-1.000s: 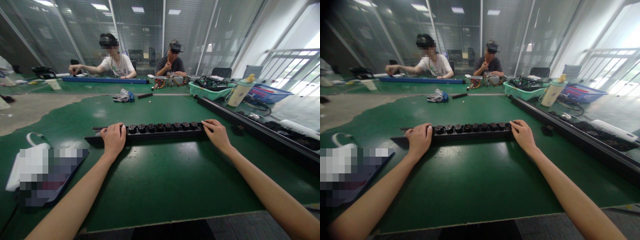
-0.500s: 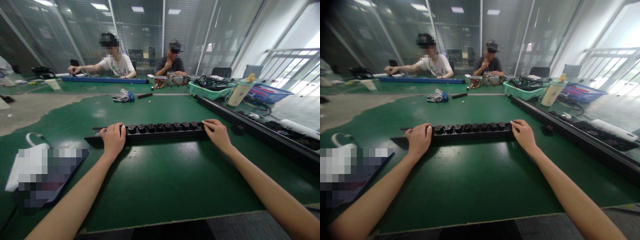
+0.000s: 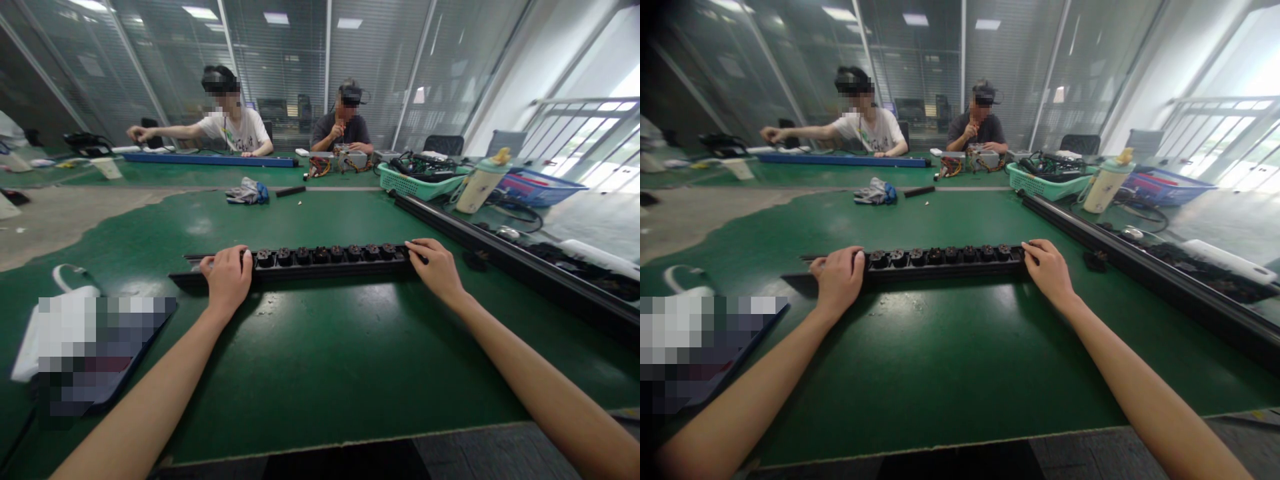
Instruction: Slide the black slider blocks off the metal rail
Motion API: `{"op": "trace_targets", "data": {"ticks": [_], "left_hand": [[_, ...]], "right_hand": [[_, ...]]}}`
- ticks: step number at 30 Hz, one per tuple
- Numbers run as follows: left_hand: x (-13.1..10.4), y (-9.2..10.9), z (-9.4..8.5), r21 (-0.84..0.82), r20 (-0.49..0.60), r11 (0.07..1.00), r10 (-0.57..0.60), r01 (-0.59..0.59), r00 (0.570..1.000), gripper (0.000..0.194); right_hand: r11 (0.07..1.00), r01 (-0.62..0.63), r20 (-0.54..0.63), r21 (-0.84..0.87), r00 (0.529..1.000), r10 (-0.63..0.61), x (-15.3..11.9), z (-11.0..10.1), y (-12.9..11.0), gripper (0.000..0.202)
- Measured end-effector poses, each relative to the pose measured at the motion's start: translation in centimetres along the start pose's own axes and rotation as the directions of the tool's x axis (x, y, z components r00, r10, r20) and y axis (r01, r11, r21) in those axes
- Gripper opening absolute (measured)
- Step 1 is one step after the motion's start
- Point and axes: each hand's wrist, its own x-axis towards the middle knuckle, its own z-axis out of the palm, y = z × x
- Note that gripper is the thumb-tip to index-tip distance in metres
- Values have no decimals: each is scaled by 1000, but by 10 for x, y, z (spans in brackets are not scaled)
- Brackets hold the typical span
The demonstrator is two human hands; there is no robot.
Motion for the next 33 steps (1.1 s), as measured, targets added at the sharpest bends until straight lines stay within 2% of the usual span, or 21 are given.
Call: {"op": "trace_targets", "data": {"ticks": [33], "left_hand": [[0,-2,2,7,-4,1000,9,-9,1000,48]], "right_hand": [[999,-27,-13,-30,1000,27,0,-5,9,35]]}}
